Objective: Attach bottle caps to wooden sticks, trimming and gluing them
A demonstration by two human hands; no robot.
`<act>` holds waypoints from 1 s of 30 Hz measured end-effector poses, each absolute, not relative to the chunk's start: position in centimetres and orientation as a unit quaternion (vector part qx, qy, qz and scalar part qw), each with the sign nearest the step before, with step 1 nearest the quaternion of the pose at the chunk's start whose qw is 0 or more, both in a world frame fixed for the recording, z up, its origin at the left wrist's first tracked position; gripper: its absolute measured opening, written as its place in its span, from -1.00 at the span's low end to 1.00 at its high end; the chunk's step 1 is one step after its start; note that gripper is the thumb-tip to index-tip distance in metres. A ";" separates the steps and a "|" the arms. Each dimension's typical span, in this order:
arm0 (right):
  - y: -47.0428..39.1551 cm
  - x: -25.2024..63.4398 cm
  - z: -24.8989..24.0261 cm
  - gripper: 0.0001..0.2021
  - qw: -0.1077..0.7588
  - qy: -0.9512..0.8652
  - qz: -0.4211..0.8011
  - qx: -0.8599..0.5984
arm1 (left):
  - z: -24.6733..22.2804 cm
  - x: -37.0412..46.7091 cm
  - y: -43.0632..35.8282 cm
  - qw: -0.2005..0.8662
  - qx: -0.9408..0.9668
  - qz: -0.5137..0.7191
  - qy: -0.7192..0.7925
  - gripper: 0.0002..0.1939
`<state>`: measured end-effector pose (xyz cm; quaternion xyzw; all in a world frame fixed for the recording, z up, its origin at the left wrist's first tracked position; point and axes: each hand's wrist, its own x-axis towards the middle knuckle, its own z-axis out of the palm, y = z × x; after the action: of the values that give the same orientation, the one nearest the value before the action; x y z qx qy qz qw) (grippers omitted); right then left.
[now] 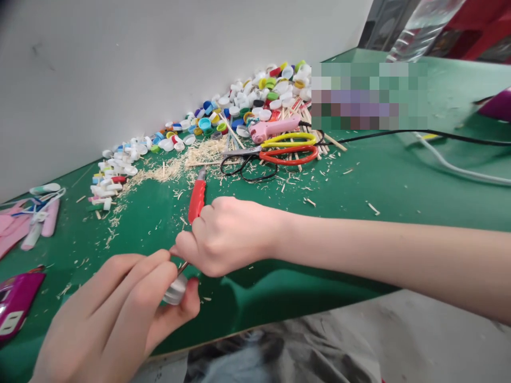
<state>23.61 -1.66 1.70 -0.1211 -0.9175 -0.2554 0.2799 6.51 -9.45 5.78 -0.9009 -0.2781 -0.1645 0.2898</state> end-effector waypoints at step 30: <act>0.4 23.5 3.2 -0.56 0.189 -0.955 -0.181 -0.138 | 5.0 6.4 -10.7 0.152 -0.855 -0.192 -0.457 -0.87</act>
<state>23.52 0.44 3.20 -0.1383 -0.9550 -0.1814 0.1893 6.44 -10.69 4.98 -0.8550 -0.4574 -0.1917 0.1515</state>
